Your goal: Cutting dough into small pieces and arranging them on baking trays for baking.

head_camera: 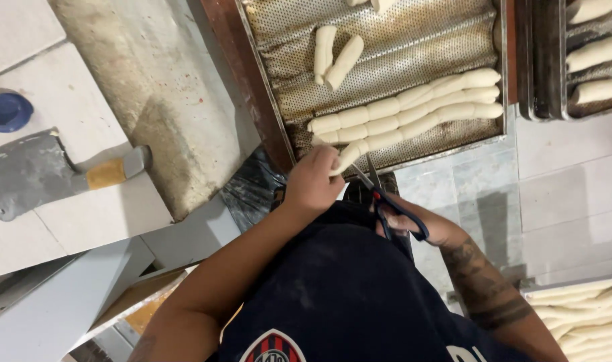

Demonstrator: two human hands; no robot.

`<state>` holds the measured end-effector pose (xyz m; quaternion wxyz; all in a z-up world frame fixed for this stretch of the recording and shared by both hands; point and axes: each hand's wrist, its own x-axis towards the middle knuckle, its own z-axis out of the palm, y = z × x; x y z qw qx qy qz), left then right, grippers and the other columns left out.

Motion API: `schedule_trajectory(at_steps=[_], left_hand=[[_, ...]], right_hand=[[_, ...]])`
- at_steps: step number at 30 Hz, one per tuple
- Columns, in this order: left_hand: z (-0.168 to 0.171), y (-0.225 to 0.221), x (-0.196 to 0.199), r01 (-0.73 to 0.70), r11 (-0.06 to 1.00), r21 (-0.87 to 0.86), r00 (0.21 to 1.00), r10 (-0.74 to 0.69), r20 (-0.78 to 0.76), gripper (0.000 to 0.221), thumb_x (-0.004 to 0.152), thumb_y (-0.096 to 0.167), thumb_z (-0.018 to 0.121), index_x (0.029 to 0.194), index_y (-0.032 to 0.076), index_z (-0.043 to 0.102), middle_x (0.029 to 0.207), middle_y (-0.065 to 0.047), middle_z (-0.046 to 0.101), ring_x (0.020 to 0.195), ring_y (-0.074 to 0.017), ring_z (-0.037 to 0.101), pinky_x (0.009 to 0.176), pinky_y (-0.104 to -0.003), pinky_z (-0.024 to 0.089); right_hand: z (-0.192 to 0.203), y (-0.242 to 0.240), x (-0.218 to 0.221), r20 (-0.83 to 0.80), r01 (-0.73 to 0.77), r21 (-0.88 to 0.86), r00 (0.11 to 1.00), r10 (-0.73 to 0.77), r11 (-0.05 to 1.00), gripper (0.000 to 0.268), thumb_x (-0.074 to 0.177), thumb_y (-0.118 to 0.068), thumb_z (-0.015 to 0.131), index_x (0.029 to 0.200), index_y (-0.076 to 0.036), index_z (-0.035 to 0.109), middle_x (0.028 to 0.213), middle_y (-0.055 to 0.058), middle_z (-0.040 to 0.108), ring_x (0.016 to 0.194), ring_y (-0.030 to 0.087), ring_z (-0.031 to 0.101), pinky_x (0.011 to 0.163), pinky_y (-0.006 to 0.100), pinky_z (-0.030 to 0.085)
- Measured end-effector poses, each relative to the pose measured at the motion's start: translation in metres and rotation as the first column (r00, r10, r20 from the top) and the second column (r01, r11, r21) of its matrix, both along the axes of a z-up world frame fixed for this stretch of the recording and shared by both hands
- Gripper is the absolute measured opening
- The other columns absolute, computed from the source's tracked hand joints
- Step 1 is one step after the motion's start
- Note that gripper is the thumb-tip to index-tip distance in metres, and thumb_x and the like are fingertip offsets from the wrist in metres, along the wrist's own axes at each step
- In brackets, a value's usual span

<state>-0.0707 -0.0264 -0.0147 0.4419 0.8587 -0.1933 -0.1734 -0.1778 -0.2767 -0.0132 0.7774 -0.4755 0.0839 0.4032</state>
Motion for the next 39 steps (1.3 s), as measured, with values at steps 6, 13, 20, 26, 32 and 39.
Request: schedule_trajectory(at_steps=[6, 13, 20, 26, 32, 39], left_hand=[[0.017, -0.006, -0.016, 0.065, 0.995, -0.077, 0.998, -0.064, 0.020, 0.025, 0.079, 0.007, 0.061, 0.088, 0.018, 0.041, 0.086, -0.009, 0.051, 0.077, -0.0428, 0.062, 0.063, -0.049, 0.050], [0.032, 0.000, 0.021, -0.012, 1.000, 0.007, 0.996, 0.011, 0.091, 0.025, 0.073, 0.005, 0.069, 0.094, 0.009, 0.057, 0.091, -0.017, 0.064, 0.087, -0.0448, 0.067, 0.071, -0.057, 0.053], [0.053, -0.030, 0.092, -0.232, 0.970, 0.067, 0.932, 0.201, 0.302, 0.065, 0.094, 0.023, 0.081, 0.145, 0.017, 0.040, 0.145, -0.010, 0.054, 0.131, -0.0307, 0.054, 0.113, -0.051, 0.044], [-0.017, -0.074, 0.026, 0.064, 0.933, 0.355, 0.842, -0.242, 0.483, 0.023, 0.082, 0.027, 0.077, 0.097, 0.013, 0.066, 0.081, -0.004, 0.058, 0.071, -0.0277, 0.062, 0.066, -0.041, 0.043], [-0.041, -0.098, 0.012, -0.022, 0.932, 0.362, 0.761, -0.219, 0.611, 0.043, 0.061, 0.017, 0.080, 0.097, 0.011, 0.057, 0.093, -0.006, 0.045, 0.083, -0.0291, 0.052, 0.068, -0.040, 0.034], [-0.027, -0.117, -0.003, 0.061, 0.994, 0.095, 0.926, -0.092, 0.367, 0.032, 0.062, 0.009, 0.068, 0.087, 0.011, 0.048, 0.088, -0.009, 0.046, 0.074, -0.0394, 0.057, 0.056, -0.044, 0.049]], right_hand=[[-0.015, 0.008, 0.009, -0.003, 0.026, 0.030, 1.000, -0.026, 0.999, 0.057, 0.088, -0.032, 0.073, 0.130, 0.001, 0.054, 0.086, 0.022, 0.074, 0.076, 0.028, 0.074, 0.051, 0.028, 0.049], [-0.019, -0.007, -0.001, 0.028, 0.130, -0.271, 0.991, -0.128, 0.954, 0.022, 0.087, -0.004, 0.074, 0.104, 0.007, 0.066, 0.057, 0.024, 0.067, 0.053, 0.028, 0.072, 0.045, 0.032, 0.057], [-0.004, -0.040, -0.035, 0.027, 0.180, -0.270, 0.983, -0.180, 0.946, 0.024, 0.092, -0.020, 0.070, 0.103, -0.005, 0.054, 0.069, 0.013, 0.064, 0.058, 0.023, 0.065, 0.056, 0.035, 0.056], [0.008, -0.068, -0.026, 0.018, 0.069, -0.312, 0.998, -0.066, 0.947, 0.034, 0.090, -0.030, 0.069, 0.104, 0.000, 0.063, 0.072, 0.019, 0.070, 0.059, 0.025, 0.067, 0.047, 0.030, 0.044], [-0.008, -0.082, 0.003, -0.005, -0.052, -0.272, 0.999, 0.053, 0.961, 0.044, 0.092, -0.039, 0.067, 0.116, -0.002, 0.059, 0.078, 0.018, 0.068, 0.066, 0.023, 0.065, 0.046, 0.028, 0.042], [0.022, -0.088, 0.052, 0.062, -0.142, -0.310, 0.984, 0.169, 0.940, 0.039, 0.088, -0.041, 0.073, 0.104, -0.008, 0.062, 0.073, 0.016, 0.072, 0.061, 0.025, 0.067, 0.047, 0.036, 0.044]])
